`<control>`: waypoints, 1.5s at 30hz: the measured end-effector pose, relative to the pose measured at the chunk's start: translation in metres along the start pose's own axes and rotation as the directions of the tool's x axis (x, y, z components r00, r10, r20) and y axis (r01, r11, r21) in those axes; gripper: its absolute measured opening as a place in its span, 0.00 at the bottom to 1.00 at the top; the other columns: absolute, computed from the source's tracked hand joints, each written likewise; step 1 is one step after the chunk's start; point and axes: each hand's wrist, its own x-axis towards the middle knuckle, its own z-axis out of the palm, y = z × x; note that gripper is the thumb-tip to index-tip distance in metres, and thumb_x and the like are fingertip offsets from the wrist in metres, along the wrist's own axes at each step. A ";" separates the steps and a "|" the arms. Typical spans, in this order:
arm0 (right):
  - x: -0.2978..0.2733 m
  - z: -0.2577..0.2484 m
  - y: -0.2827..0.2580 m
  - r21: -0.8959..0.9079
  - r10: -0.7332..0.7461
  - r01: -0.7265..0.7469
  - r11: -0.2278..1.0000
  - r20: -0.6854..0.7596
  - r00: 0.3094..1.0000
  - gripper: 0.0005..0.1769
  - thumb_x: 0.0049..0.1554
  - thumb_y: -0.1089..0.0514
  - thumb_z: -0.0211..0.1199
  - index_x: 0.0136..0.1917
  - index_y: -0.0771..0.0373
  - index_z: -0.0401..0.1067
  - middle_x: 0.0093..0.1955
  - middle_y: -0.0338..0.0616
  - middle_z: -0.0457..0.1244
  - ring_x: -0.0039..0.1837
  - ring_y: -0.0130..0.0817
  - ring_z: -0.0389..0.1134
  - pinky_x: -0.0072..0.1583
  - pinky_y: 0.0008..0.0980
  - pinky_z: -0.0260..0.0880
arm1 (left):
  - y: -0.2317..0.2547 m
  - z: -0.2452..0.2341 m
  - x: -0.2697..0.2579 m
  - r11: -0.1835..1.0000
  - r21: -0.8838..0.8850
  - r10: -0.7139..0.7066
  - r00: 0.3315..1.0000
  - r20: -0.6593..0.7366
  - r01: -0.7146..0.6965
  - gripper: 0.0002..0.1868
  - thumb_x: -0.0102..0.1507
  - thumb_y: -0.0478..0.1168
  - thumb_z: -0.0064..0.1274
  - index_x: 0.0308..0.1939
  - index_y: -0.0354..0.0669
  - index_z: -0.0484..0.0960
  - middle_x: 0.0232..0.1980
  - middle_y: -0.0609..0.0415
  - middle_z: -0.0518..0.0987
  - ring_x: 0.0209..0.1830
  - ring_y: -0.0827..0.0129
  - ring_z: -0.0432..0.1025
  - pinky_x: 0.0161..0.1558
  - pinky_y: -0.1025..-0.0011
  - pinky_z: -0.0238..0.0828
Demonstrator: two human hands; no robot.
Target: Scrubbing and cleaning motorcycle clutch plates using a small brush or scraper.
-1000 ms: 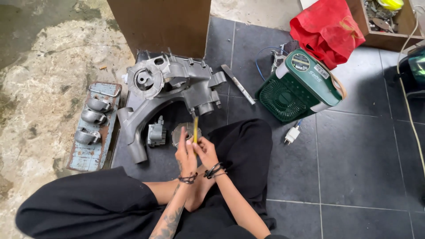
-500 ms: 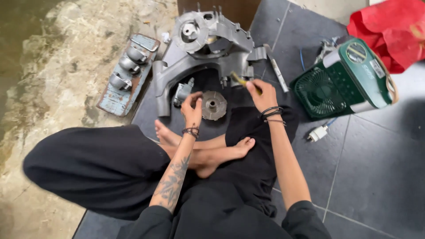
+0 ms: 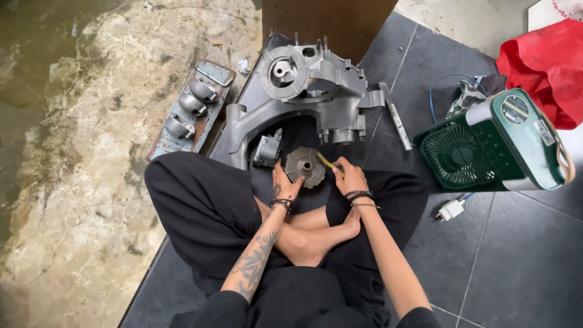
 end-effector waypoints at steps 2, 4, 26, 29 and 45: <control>-0.009 -0.013 -0.016 -0.038 0.007 -0.006 0.999 0.028 1.000 0.13 0.63 0.46 0.56 0.60 0.43 0.72 0.49 0.52 0.72 0.57 0.56 0.73 0.57 0.52 0.75 | 0.001 -0.006 0.007 1.000 -0.007 0.006 0.998 0.056 -0.005 0.56 0.55 0.45 0.69 0.79 0.47 0.49 0.70 0.35 0.66 0.73 0.42 0.62 0.72 0.49 0.59; -0.010 -0.022 -0.026 -0.080 0.015 -0.011 0.997 0.059 0.998 0.13 0.63 0.46 0.55 0.60 0.43 0.72 0.49 0.51 0.72 0.57 0.55 0.73 0.57 0.52 0.75 | 0.018 -0.017 0.005 1.000 -0.017 0.009 0.994 0.111 -0.007 0.58 0.55 0.45 0.69 0.81 0.50 0.47 0.74 0.34 0.64 0.74 0.42 0.61 0.74 0.50 0.57; 0.002 -0.002 -0.010 -0.057 -0.139 0.139 0.989 -0.002 0.990 0.16 0.65 0.50 0.56 0.66 0.50 0.69 0.52 0.47 0.71 0.55 0.58 0.72 0.56 0.57 0.71 | -0.014 -0.062 0.007 0.965 -0.066 0.262 0.907 0.329 -0.254 0.50 0.54 0.54 0.68 0.77 0.55 0.61 0.59 0.44 0.75 0.50 0.63 0.81 0.52 0.63 0.79; -0.004 -0.002 0.008 -0.042 -0.145 0.145 0.989 -0.004 0.989 0.17 0.64 0.51 0.56 0.67 0.48 0.69 0.50 0.43 0.71 0.54 0.54 0.72 0.54 0.54 0.72 | 0.024 -0.128 0.016 0.935 -0.057 0.323 0.777 0.541 -0.350 0.42 0.56 0.56 0.67 0.71 0.53 0.71 0.59 0.38 0.78 0.51 0.58 0.81 0.51 0.61 0.78; 0.008 0.002 0.000 0.156 -0.150 0.164 0.974 -0.096 0.984 0.16 0.64 0.56 0.59 0.66 0.50 0.70 0.42 0.42 0.70 0.47 0.46 0.72 0.52 0.42 0.71 | 0.016 -0.007 -0.057 0.556 -0.831 0.306 0.924 0.227 0.020 0.12 0.68 0.41 0.51 0.37 0.38 0.85 0.26 0.49 0.80 0.15 0.81 0.66 0.20 0.81 0.62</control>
